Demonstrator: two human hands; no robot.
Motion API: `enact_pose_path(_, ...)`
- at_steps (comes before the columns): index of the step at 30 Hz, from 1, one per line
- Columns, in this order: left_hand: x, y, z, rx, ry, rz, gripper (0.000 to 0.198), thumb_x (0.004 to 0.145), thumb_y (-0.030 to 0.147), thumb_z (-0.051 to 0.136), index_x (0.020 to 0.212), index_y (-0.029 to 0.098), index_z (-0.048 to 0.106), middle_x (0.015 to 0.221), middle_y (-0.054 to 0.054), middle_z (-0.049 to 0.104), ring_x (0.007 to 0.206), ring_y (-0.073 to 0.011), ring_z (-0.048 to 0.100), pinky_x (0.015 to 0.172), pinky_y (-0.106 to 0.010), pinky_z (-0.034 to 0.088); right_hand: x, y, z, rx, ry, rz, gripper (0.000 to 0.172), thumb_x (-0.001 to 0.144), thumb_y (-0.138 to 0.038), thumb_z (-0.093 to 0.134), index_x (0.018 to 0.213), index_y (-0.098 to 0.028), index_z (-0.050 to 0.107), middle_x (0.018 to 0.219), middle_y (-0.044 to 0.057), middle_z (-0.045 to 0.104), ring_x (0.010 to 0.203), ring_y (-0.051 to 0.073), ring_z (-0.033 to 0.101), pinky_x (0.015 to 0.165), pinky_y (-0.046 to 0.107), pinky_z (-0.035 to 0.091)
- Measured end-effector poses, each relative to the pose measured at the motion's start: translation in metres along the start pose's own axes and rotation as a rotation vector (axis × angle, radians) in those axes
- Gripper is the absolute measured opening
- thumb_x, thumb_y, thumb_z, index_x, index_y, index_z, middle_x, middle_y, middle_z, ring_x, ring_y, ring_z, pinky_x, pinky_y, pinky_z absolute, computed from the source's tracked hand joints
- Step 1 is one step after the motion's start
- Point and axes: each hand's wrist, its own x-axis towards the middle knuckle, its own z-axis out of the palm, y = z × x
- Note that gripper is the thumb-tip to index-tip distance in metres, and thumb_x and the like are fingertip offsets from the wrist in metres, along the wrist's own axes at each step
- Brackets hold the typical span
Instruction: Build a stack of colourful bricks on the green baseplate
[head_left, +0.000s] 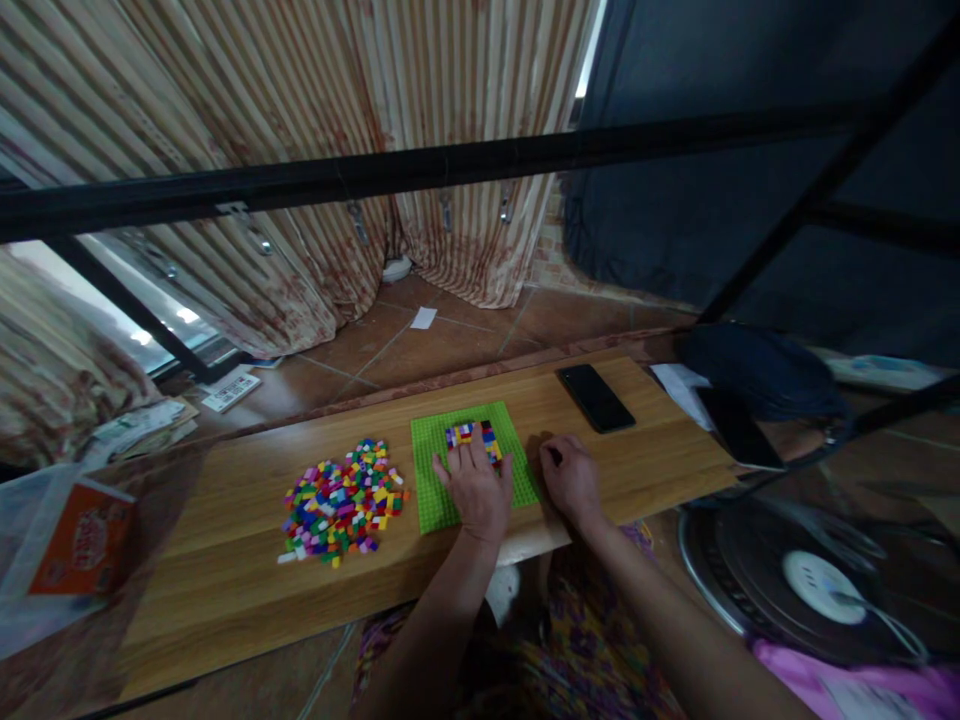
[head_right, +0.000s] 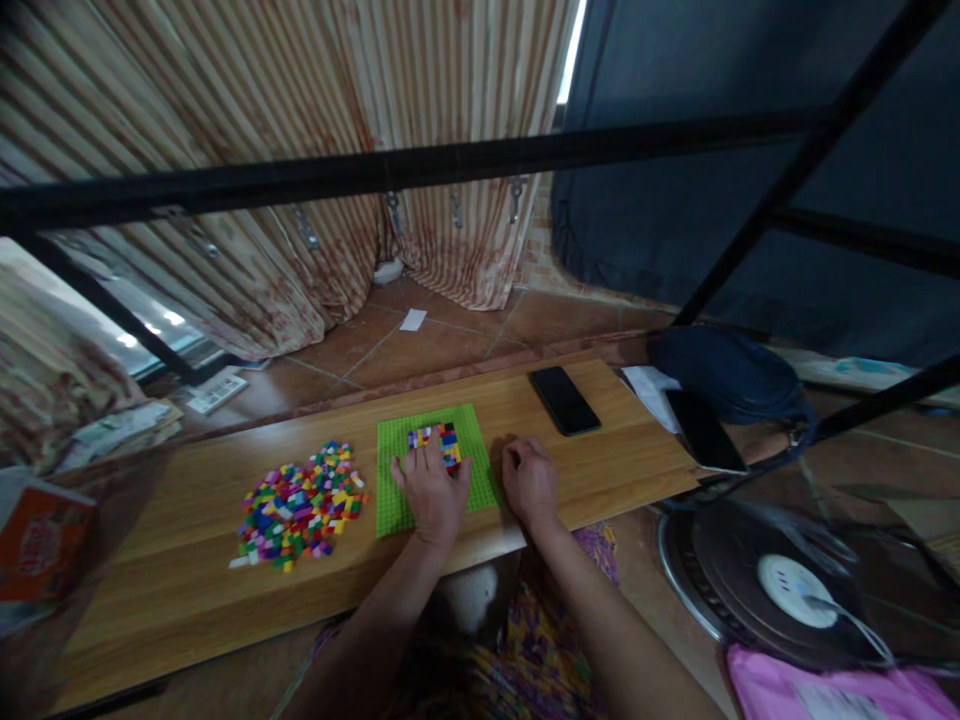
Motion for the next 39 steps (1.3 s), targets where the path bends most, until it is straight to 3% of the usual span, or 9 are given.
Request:
enact_pose_path(13, 0.008, 0.009, 0.002, -0.037, 0.028, -0.083, 0.045, 0.082, 0.026, 0.055, 0.124, 0.009, 0.057, 0.099, -0.014, 0.064, 0.099, -0.0281, 0.054, 0.103, -0.052, 0.032, 0.0, 0.0, 0.0, -0.015, -0.012, 0.003, 0.022, 0.088, -0.028, 0.047, 0.073, -0.02, 0.061, 0.082, 0.006, 0.063, 0.08, 0.019, 0.057, 0.072, 0.03, 0.043)
enact_pose_path(22, 0.005, -0.001, -0.001, -0.066, 0.033, -0.032, 0.046, 0.082, 0.026, 0.056, 0.126, 0.013, 0.056, 0.105, -0.013, 0.065, 0.101, -0.0286, 0.055, 0.106, -0.057, 0.029, 0.0, 0.0, 0.0, 0.01, -0.003, 0.005, 0.024, 0.087, -0.031, 0.045, 0.074, -0.02, 0.062, 0.083, 0.008, 0.064, 0.078, 0.019, 0.058, 0.072, 0.03, 0.044)
enact_pose_path(27, -0.006, -0.01, -0.008, -0.133, -0.001, 0.07, 0.048, 0.082, 0.023, 0.057, 0.129, 0.016, 0.053, 0.105, -0.012, 0.066, 0.101, -0.0278, 0.057, 0.106, -0.056, 0.03, -0.001, 0.001, 0.0, 0.003, -0.001, 0.003, 0.026, 0.087, -0.033, 0.044, 0.074, -0.019, 0.062, 0.084, 0.009, 0.064, 0.079, 0.02, 0.059, 0.073, 0.031, 0.044)
enact_pose_path(33, -0.021, -0.01, -0.02, -0.22, -0.066, 0.099, 0.052, 0.085, 0.03, 0.058, 0.134, 0.017, 0.047, 0.113, -0.013, 0.066, 0.107, -0.0278, 0.057, 0.108, -0.058, 0.029, -0.002, 0.003, -0.002, -0.035, 0.002, -0.024, 0.03, 0.088, -0.037, 0.043, 0.076, -0.018, 0.063, 0.083, 0.01, 0.065, 0.077, 0.021, 0.059, 0.07, 0.031, 0.044)
enact_pose_path(36, -0.027, -0.022, -0.033, -0.256, -0.074, 0.116, 0.046, 0.088, 0.027, 0.052, 0.133, 0.02, 0.046, 0.12, -0.011, 0.064, 0.114, -0.0252, 0.055, 0.108, -0.054, 0.031, -0.003, 0.006, -0.002, -0.049, 0.006, -0.038, 0.033, 0.088, -0.04, 0.042, 0.077, -0.018, 0.064, 0.083, 0.01, 0.065, 0.077, 0.021, 0.059, 0.069, 0.032, 0.043)
enact_pose_path(39, -0.034, -0.054, -0.051, -0.229, -0.074, 0.062, 0.036, 0.088, 0.019, 0.048, 0.123, 0.02, 0.054, 0.118, -0.008, 0.065, 0.115, -0.0238, 0.055, 0.106, -0.051, 0.032, -0.003, 0.007, -0.002, -0.062, 0.012, -0.042, 0.036, 0.088, -0.042, 0.042, 0.077, -0.017, 0.064, 0.083, 0.01, 0.065, 0.075, 0.021, 0.059, 0.067, 0.032, 0.043)
